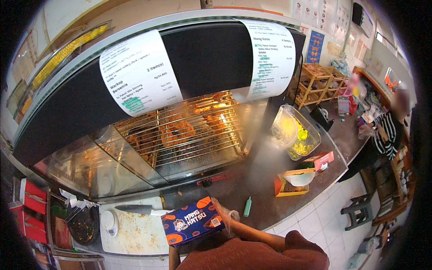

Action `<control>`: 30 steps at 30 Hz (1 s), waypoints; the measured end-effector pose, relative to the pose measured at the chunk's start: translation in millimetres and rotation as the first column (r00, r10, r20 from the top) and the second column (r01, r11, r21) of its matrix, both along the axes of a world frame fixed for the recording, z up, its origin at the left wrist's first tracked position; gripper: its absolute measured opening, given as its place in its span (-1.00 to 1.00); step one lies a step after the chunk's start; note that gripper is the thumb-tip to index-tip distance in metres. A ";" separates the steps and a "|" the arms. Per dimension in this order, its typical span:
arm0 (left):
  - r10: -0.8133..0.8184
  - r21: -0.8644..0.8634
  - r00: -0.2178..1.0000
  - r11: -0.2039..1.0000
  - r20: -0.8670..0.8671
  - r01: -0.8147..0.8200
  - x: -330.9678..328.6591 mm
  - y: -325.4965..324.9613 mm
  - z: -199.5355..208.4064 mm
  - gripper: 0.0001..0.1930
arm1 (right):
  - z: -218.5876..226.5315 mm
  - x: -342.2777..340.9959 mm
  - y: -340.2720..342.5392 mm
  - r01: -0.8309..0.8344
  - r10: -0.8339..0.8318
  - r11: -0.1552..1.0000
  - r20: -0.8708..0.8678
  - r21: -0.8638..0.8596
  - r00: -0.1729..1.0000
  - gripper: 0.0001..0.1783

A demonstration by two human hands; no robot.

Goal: The person assembles food orders by retrieving packaged items from a cooler and a display case, then placing them into takeaway boxes along with rice and other components. The person handles multiple boxes and order slips, organizing items on the counter.

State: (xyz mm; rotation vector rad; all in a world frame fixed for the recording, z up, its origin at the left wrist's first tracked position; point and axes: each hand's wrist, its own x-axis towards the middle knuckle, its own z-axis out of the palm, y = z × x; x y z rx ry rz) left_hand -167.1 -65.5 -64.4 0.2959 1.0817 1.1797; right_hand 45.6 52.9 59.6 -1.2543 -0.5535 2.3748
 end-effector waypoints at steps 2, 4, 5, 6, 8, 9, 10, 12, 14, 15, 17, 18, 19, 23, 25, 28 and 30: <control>-0.030 0.008 1.000 1.000 0.001 0.030 8.6 3.4 1.0 -0.47 | -70.4 10.4 0.7 0.037 -0.023 0.998 -0.243 0.051 0.970 -0.34; -0.004 -0.016 1.000 1.000 -0.005 0.003 8.5 -13.8 -1.0 -0.47 | -55.7 10.6 -11.1 0.007 -0.003 0.999 -0.096 0.033 0.995 -0.34; 0.004 -0.017 1.000 1.000 -0.009 -0.004 9.2 -17.9 -3.5 -0.47 | -52.6 13.5 -18.8 0.003 -0.003 1.000 -0.020 0.020 1.000 -0.33; 0.010 -0.028 1.000 1.000 -0.001 -0.010 10.5 -27.1 -4.2 -0.48 | -66.6 19.4 -29.8 -0.008 0.010 0.999 -0.040 0.051 0.999 -0.31; 0.005 -0.024 1.000 1.000 0.006 -0.005 11.5 -35.5 -7.5 -0.48 | -103.6 33.9 -52.4 -0.003 0.013 0.993 -0.079 0.121 0.997 -0.27; 0.031 -0.029 1.000 0.999 0.004 -0.031 10.2 -46.1 -10.8 -0.48 | -65.9 33.3 -61.6 -0.027 0.028 0.999 -0.059 0.025 0.998 -0.25; 0.041 -0.028 0.999 0.999 0.008 -0.041 9.9 -54.6 -12.7 -0.48 | -50.3 35.5 -61.1 -0.085 0.074 0.986 0.079 0.144 0.994 -0.27; 0.061 -0.027 0.998 0.998 0.011 -0.061 8.6 -72.2 -19.3 -0.49 | -42.5 42.4 -73.6 -0.253 0.132 0.913 0.354 0.320 0.926 -0.30; 0.034 -0.018 0.999 0.999 0.022 -0.034 10.7 -75.3 -27.9 -0.49 | -126.6 55.1 -98.0 0.053 -0.059 0.995 0.071 0.084 0.996 -0.29; 0.015 -0.021 1.000 1.000 0.017 -0.015 9.2 -72.8 -30.4 -0.49 | -97.7 54.2 -95.9 0.102 -0.098 0.993 0.067 -0.060 0.993 -0.29; 0.033 0.007 0.999 0.999 0.025 -0.033 3.1 -74.5 -31.1 -0.49 | -166.6 54.2 -107.2 0.156 -0.156 0.981 -0.011 0.115 0.988 -0.25; 0.043 0.019 0.999 0.999 0.030 -0.044 -1.8 -74.6 -31.8 -0.49 | -167.7 45.2 -100.4 0.153 -0.174 0.967 0.091 0.204 0.980 -0.20; 0.073 0.037 0.997 0.997 0.025 -0.074 -10.3 -77.5 -31.3 -0.49 | -116.0 24.1 -93.8 0.138 -0.174 0.966 0.154 0.220 0.973 -0.20; 0.102 0.140 0.994 0.984 0.031 -0.105 -38.6 -66.9 -18.1 -0.50 | -95.5 -1.3 -91.2 0.256 -0.249 0.963 -0.082 0.087 0.965 -0.32; 0.098 0.192 0.994 0.976 0.054 -0.106 -44.6 -58.9 -11.2 -0.50 | -96.8 -3.6 -88.6 0.302 -0.287 0.953 -0.283 0.009 0.915 -0.31; 0.172 0.104 0.984 0.979 0.049 -0.176 -31.9 -56.1 8.4 -0.50 | -69.5 4.0 -95.6 0.050 -0.097 0.844 0.060 0.533 0.993 -0.21; 0.236 0.028 0.970 0.972 -0.052 -0.235 -15.4 -56.4 11.2 -0.49 | -62.0 7.8 -93.3 0.101 -0.142 0.918 0.081 0.384 0.987 -0.22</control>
